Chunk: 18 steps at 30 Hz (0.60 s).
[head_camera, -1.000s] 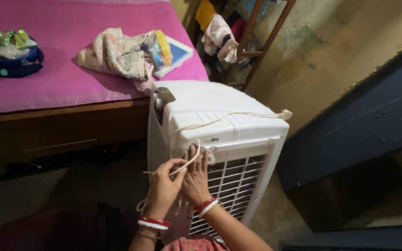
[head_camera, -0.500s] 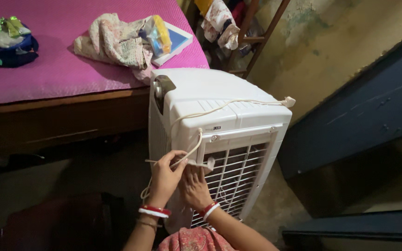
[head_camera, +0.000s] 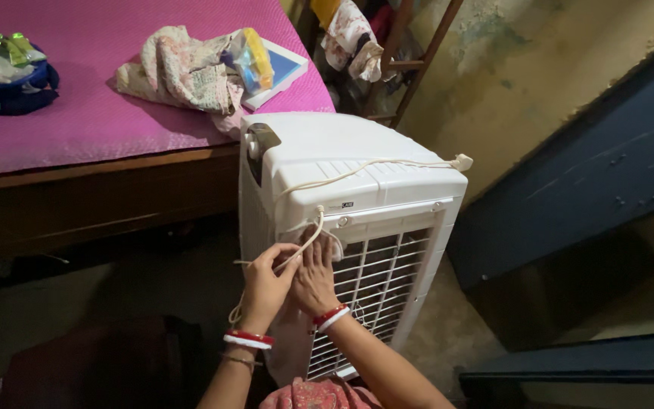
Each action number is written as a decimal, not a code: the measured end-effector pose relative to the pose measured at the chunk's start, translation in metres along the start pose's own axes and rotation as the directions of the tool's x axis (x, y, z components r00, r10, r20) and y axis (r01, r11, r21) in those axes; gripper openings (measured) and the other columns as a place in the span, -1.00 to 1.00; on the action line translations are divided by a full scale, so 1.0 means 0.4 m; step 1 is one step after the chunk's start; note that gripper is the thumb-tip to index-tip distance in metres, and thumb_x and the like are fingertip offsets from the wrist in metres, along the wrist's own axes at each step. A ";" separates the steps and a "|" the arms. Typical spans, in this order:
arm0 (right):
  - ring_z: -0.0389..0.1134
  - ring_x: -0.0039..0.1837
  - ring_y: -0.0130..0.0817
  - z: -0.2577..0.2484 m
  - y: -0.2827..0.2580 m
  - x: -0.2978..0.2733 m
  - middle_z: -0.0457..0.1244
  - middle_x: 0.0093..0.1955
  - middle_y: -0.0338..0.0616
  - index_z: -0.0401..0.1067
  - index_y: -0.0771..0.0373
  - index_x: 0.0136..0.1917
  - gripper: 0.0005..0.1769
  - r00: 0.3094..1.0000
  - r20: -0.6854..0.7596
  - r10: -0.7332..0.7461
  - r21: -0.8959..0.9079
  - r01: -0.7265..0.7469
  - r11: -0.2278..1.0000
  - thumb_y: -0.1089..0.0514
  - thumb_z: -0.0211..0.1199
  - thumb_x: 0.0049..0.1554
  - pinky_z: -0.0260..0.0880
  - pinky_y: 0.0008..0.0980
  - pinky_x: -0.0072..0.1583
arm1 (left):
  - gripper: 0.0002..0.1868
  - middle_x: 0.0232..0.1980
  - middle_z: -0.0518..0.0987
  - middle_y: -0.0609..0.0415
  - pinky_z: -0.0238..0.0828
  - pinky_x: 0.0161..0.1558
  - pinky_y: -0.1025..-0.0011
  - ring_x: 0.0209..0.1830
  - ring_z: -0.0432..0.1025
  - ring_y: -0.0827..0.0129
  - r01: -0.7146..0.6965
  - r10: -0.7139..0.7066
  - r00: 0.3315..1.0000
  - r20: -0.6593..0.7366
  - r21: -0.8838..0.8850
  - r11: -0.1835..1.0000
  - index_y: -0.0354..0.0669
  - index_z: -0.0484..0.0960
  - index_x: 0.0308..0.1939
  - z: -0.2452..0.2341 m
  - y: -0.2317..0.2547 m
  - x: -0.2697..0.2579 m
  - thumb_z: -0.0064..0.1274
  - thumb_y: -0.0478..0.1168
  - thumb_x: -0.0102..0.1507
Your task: The person wipes the exterior plastic housing and the rear grille of a white air cooler using a cloth.
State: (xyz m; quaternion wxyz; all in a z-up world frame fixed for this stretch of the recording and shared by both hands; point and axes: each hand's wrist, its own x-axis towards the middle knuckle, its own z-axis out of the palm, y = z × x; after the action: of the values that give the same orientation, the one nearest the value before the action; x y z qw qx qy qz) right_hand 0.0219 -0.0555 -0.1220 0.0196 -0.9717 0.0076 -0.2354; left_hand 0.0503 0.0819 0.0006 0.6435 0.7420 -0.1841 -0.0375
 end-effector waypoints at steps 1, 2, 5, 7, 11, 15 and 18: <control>-0.23 0.67 0.28 -0.008 -0.001 0.003 -0.14 0.64 0.45 0.22 0.47 0.44 -0.39 1.000 -0.005 -0.010 -0.013 0.010 1.000 0.04 -0.04 0.25 -0.47 0.27 0.60 | -0.80 -0.19 0.74 -0.04 0.57 -0.19 0.42 -0.20 0.68 0.31 -0.015 0.015 1.000 -0.008 0.002 1.000 -0.24 0.71 -0.10 0.003 0.002 -0.003 0.21 -0.28 0.21; -0.21 0.67 0.27 -0.009 0.002 0.005 -0.12 0.64 0.45 0.21 0.48 0.45 -0.37 1.000 -0.010 -0.021 -0.026 0.020 0.999 0.04 -0.03 0.24 -0.46 0.26 0.61 | -0.80 -0.20 0.74 -0.05 0.57 -0.18 0.41 -0.20 0.68 0.30 -0.004 0.004 1.000 -0.009 0.025 1.000 -0.24 0.71 -0.10 0.006 0.003 -0.003 0.21 -0.27 0.20; -0.16 0.65 0.29 0.007 0.014 -0.019 -0.06 0.58 0.41 0.21 0.49 0.41 -0.40 0.999 -0.007 -0.051 0.013 0.051 0.999 0.05 -0.01 0.22 -0.43 0.30 0.60 | -0.79 -0.20 0.74 -0.07 0.57 -0.18 0.40 -0.21 0.68 0.27 0.009 -0.008 1.000 -0.019 0.078 0.997 -0.23 0.71 -0.10 0.013 -0.006 -0.009 0.21 -0.25 0.21; -0.10 0.62 0.28 0.014 0.020 -0.050 -0.01 0.55 0.36 0.22 0.47 0.42 -0.40 0.996 0.035 -0.088 0.057 0.086 0.995 0.07 0.01 0.20 -0.39 0.30 0.59 | -0.79 -0.19 0.73 -0.09 0.56 -0.18 0.40 -0.21 0.68 0.26 -0.017 0.020 0.999 -0.033 0.089 0.996 -0.23 0.71 -0.10 0.020 -0.010 -0.011 0.21 -0.25 0.21; 0.06 0.58 0.11 -0.036 0.090 -0.127 0.07 0.56 0.22 0.29 0.34 0.46 -0.40 0.970 0.029 -0.240 0.182 0.231 0.956 0.17 0.07 0.15 -0.16 0.14 0.57 | -0.82 -0.19 0.72 -0.09 0.56 -0.21 0.39 -0.24 0.66 0.27 0.002 0.000 0.999 -0.042 0.057 0.998 -0.26 0.69 -0.11 0.023 -0.023 -0.017 0.17 -0.27 0.24; 0.18 0.49 0.05 -0.075 0.149 -0.120 0.17 0.47 0.08 0.37 0.26 0.39 -0.53 0.979 -0.193 -0.063 0.393 0.136 0.909 0.29 0.19 0.20 0.19 -0.03 0.49 | -0.84 -0.22 0.69 -0.02 0.51 -0.28 0.42 -0.30 0.60 0.34 -0.007 0.012 0.997 -0.080 0.057 0.998 -0.27 0.68 -0.13 0.039 -0.024 -0.019 0.14 -0.25 0.28; 0.20 0.43 -0.02 -0.092 0.199 -0.022 0.12 0.46 0.07 0.31 0.30 0.41 -0.57 0.864 -0.470 0.183 0.403 0.025 0.915 0.38 0.11 0.28 0.41 -0.15 0.40 | -0.84 -0.24 0.67 0.05 0.47 -0.31 0.47 -0.34 0.55 0.41 -0.009 0.015 0.996 -0.089 0.066 0.998 -0.25 0.67 -0.15 0.046 -0.011 -0.011 0.10 -0.22 0.32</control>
State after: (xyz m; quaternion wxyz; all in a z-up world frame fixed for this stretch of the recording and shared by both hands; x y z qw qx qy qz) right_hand -0.0032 -0.1361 -0.0967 0.2228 -0.8522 0.0053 -0.4734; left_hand 0.0418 0.0666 -0.0076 0.6268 0.7624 -0.1606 0.0058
